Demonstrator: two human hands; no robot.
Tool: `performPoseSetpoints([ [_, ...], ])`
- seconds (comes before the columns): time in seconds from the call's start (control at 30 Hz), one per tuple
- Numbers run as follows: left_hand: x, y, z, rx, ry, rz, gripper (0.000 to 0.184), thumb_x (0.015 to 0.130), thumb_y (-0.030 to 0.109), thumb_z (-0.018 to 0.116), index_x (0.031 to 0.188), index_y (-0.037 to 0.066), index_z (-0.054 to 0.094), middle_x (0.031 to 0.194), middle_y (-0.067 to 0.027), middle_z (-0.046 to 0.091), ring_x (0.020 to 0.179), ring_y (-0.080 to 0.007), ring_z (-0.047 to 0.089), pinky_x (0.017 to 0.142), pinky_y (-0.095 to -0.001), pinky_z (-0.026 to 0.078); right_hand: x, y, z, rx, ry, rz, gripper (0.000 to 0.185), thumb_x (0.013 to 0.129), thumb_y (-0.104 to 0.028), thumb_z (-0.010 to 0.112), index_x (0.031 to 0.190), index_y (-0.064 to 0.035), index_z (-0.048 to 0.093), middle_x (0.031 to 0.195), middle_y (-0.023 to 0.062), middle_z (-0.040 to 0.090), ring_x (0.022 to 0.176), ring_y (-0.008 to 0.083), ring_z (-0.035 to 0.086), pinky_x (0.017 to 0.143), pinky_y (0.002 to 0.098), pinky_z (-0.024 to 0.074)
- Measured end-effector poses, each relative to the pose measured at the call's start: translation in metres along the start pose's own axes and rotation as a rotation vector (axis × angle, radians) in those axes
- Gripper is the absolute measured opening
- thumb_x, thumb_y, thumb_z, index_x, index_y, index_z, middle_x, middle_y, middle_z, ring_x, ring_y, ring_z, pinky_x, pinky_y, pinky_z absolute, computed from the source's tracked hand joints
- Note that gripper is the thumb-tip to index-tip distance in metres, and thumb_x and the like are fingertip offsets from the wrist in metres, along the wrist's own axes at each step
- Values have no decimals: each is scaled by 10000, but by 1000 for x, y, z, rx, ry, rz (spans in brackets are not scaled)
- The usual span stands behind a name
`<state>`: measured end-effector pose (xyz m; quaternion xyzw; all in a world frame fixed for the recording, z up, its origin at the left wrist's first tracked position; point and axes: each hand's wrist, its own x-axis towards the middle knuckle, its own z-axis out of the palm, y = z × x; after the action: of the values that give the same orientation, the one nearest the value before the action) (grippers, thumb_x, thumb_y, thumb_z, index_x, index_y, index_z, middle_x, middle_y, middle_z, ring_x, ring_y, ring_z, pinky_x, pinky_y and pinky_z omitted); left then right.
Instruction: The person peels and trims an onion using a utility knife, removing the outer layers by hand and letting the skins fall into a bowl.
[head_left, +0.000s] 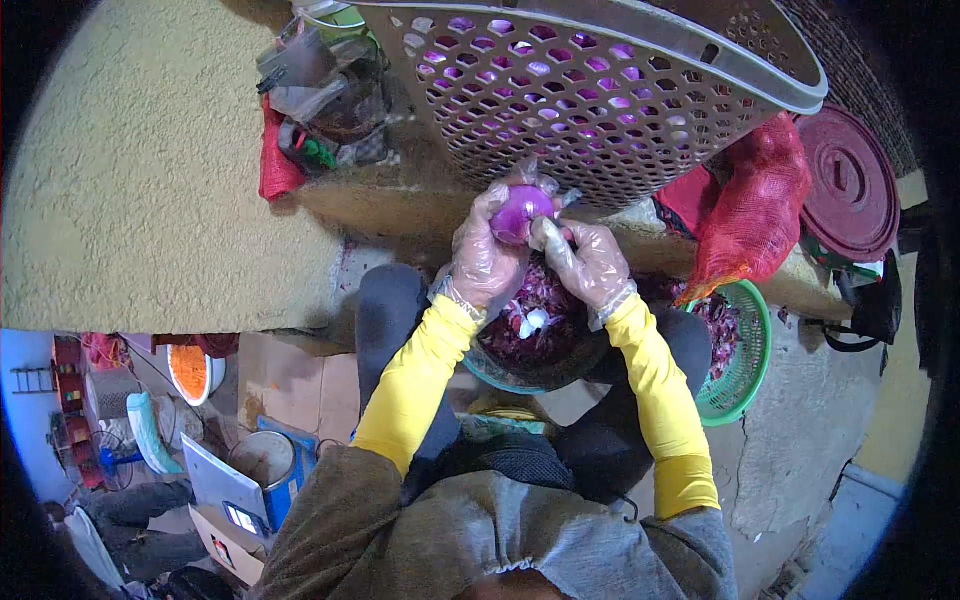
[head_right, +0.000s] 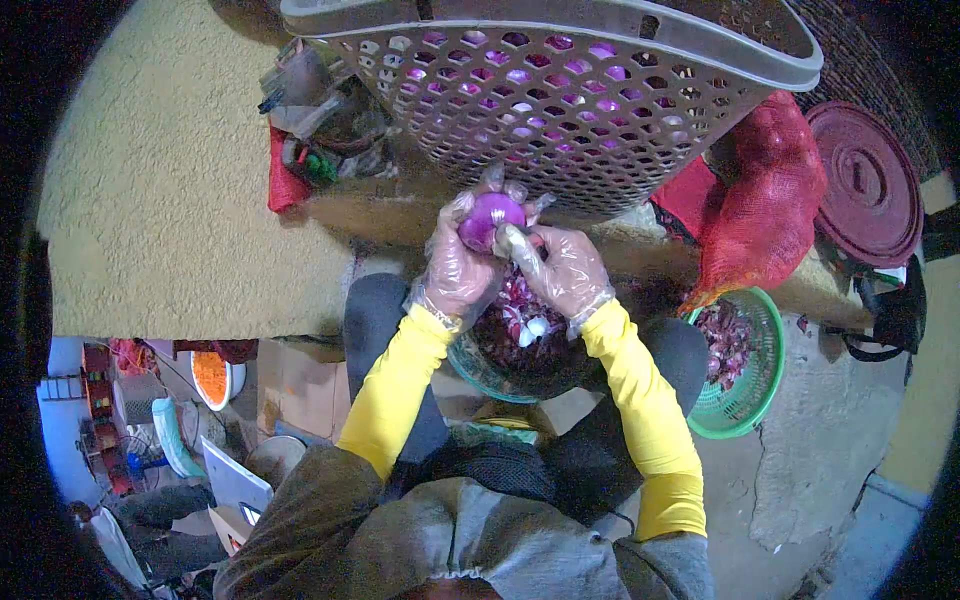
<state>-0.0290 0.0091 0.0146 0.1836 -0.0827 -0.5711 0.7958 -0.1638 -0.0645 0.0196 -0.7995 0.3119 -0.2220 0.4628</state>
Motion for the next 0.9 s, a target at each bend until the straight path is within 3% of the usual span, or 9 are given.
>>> performPoseSetpoints([
  [0.23,-3,3,5,3,18,-38,456,900,376,605,1187,23,565,1124,-160,632,1043,-328,639,875,-501,568,-3,-9,-6,-6,-29,-51,448,893,-475,649,797,-41,708,627,194,616,576,372,626,568,406,481],
  [0.33,-6,5,11,3,57,-82,454,898,392,605,1188,46,564,1129,-157,629,1043,-325,639,845,-517,583,-4,-15,-11,-186,-1,-153,433,879,-478,667,778,-59,709,609,158,623,553,359,623,544,410,478],
  [0.53,-3,8,3,21,123,-78,423,900,410,604,1189,102,578,1118,-118,646,1044,-301,643,885,-456,564,-7,-23,-20,-313,-71,-295,433,850,-513,686,756,-91,693,620,131,639,575,362,629,553,429,490],
  [0.6,1,6,0,-34,111,-64,417,903,408,603,1183,100,584,1110,-104,654,1039,-284,646,912,-437,545,-6,-22,-17,-251,52,-222,437,825,-533,702,770,-100,686,623,136,634,588,364,632,561,431,495],
  [0.73,-1,7,1,29,37,-64,420,903,405,606,1177,87,586,1106,-102,653,1032,-276,647,925,-444,537,-5,-32,-22,-337,88,-212,461,774,-554,742,862,-104,691,663,111,662,610,345,652,564,420,505],
  [0.8,-3,5,4,70,54,-48,433,922,383,541,1212,63,566,1125,-147,627,1072,-327,621,990,-495,495,-4,-32,-22,-348,81,-232,467,776,-555,740,883,-104,692,673,106,668,612,342,654,564,420,505],
  [0.9,-3,6,-1,99,2,-58,452,919,378,557,1227,48,552,1138,-151,624,1079,-331,623,972,-487,511,-3,-32,-20,-359,70,-246,472,787,-558,727,900,-101,696,684,108,672,616,343,656,566,424,505],
])
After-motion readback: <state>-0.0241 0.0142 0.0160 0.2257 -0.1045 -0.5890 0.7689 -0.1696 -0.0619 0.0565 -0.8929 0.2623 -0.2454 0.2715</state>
